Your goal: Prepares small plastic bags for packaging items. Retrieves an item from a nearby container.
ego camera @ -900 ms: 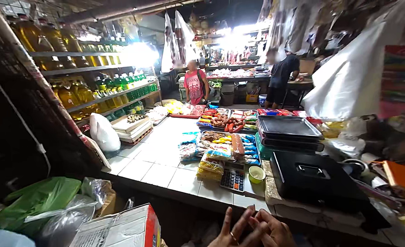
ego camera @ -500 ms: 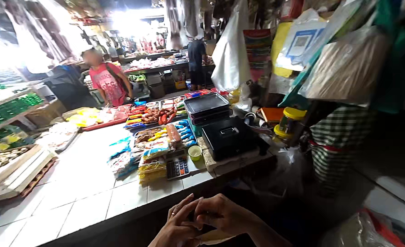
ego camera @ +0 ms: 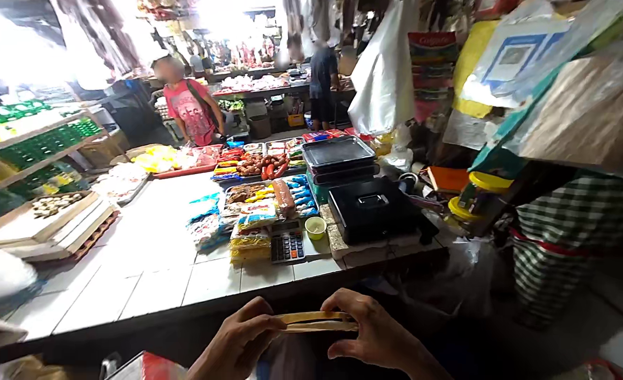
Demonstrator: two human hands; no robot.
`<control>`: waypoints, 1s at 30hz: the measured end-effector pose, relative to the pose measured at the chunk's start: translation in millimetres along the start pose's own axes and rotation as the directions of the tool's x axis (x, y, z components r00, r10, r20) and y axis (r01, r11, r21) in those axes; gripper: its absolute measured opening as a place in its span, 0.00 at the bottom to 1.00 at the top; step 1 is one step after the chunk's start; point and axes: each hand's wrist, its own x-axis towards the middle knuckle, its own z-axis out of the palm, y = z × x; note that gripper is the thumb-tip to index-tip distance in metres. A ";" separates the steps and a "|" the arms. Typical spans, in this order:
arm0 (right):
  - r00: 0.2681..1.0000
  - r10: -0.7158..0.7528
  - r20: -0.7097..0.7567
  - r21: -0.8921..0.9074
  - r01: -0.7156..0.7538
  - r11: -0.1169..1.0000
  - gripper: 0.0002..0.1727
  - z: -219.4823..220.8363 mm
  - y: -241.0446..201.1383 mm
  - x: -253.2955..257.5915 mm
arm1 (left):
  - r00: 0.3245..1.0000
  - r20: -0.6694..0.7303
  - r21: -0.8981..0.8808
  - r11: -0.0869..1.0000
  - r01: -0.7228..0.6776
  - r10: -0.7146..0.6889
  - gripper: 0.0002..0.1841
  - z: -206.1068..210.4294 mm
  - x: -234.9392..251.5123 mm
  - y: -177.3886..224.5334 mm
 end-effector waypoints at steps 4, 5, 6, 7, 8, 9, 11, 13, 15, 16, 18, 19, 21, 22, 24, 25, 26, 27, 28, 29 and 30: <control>1.000 0.006 -0.026 0.097 -0.004 0.995 0.19 3.0 13.0 -0.7 | 0.997 -0.073 -0.049 0.998 0.027 -0.031 0.05 -12.9 -10.2 -4.5; 0.999 0.028 -0.036 0.164 -0.022 0.986 0.15 3.9 16.7 -1.2 | 0.995 -0.093 -0.086 0.996 0.032 -0.040 0.05 -15.6 -12.5 -4.7; 0.997 0.066 -0.044 0.243 -0.054 0.968 0.13 4.9 19.7 -1.8 | 0.993 -0.107 -0.131 0.991 0.033 -0.048 0.05 -18.2 -14.7 -4.4; 0.992 0.114 -0.047 0.335 -0.092 0.938 0.11 5.7 21.2 -2.2 | 0.992 -0.113 -0.175 0.984 0.035 -0.055 0.05 -20.7 -16.7 -2.9; 0.987 0.158 -0.044 0.427 -0.124 0.896 0.09 6.3 21.8 -2.2 | 0.992 -0.110 -0.205 0.978 0.036 -0.059 0.07 -23.0 -18.6 -0.5; 0.982 0.185 -0.043 0.498 -0.140 0.856 0.05 6.6 21.4 -1.4 | 0.993 -0.100 -0.216 0.976 0.038 -0.061 0.09 -24.6 -20.3 2.4; 0.981 0.184 -0.063 0.529 -0.124 0.839 0.07 9.2 21.1 1.4 | 0.995 -0.071 -0.207 0.977 0.048 -0.064 0.12 -26.4 -23.0 8.3; 0.982 0.163 -0.093 0.438 -0.106 0.893 0.12 16.0 20.4 5.0 | 0.989 -0.123 -0.165 0.984 0.064 -0.085 0.11 -24.5 -27.1 13.7; 0.985 0.141 -0.095 0.346 -0.100 0.933 0.16 22.3 18.9 8.2 | 0.954 -0.276 -0.093 0.991 0.096 -0.118 0.07 -20.7 -31.3 15.4; 0.989 0.123 -0.085 0.325 -0.089 0.942 0.16 25.1 18.5 9.5 | 0.932 -0.338 -0.073 0.991 0.112 -0.130 0.06 -20.2 -33.5 14.5; 0.997 0.068 -0.046 0.313 -0.050 0.948 0.15 31.3 17.5 12.1 | 0.890 -0.425 -0.090 0.986 0.141 -0.166 0.05 -19.7 -37.8 12.8; 0.998 0.049 -0.032 0.309 -0.037 0.950 0.15 35.3 15.9 13.4 | 0.868 -0.458 -0.113 0.981 0.156 -0.191 0.06 -18.5 -40.6 12.7; 1.000 -0.003 -0.028 0.276 0.011 0.961 0.17 44.0 12.8 15.3 | 0.826 -0.510 -0.156 0.970 0.186 -0.241 0.07 -15.9 -47.1 14.0; 0.999 -0.042 -0.031 0.237 0.048 0.970 0.17 49.0 12.0 15.9 | 0.811 -0.524 -0.170 0.965 0.202 -0.262 0.09 -15.3 -50.6 14.1; 0.992 -0.125 -0.031 0.096 0.128 0.987 0.15 58.4 11.1 17.0 | 0.799 -0.531 -0.120 0.959 0.259 -0.282 0.14 -16.0 -57.5 11.0; 0.986 -0.162 -0.022 0.017 0.163 0.987 0.14 62.4 12.0 17.5 | 0.809 -0.525 -0.051 0.959 0.279 -0.263 0.12 -17.9 -60.9 8.0; 0.984 -0.180 -0.002 -0.033 0.180 0.983 0.15 65.1 12.9 17.5 | 0.827 -0.509 0.013 0.959 0.284 -0.238 0.10 -20.5 -64.5 5.0; 0.984 -0.175 0.021 -0.044 0.176 0.983 0.16 65.7 13.0 17.3 | 0.845 -0.489 0.056 0.959 0.278 -0.216 0.07 -23.2 -67.8 2.6; 0.987 -0.155 0.038 -0.027 0.156 0.987 0.15 64.3 12.8 17.5 | 0.860 -0.470 0.085 0.959 0.270 -0.201 0.06 -25.6 -70.3 1.0; 0.991 -0.126 0.047 0.012 0.126 0.992 0.14 61.6 12.9 18.1 | 0.872 -0.451 0.103 0.959 0.264 -0.191 0.05 -27.6 -72.3 0.5; 0.994 -0.098 0.051 0.065 0.095 0.993 0.13 58.4 13.4 19.3 | 0.883 -0.433 0.115 0.960 0.256 -0.183 0.05 -29.0 -73.7 0.4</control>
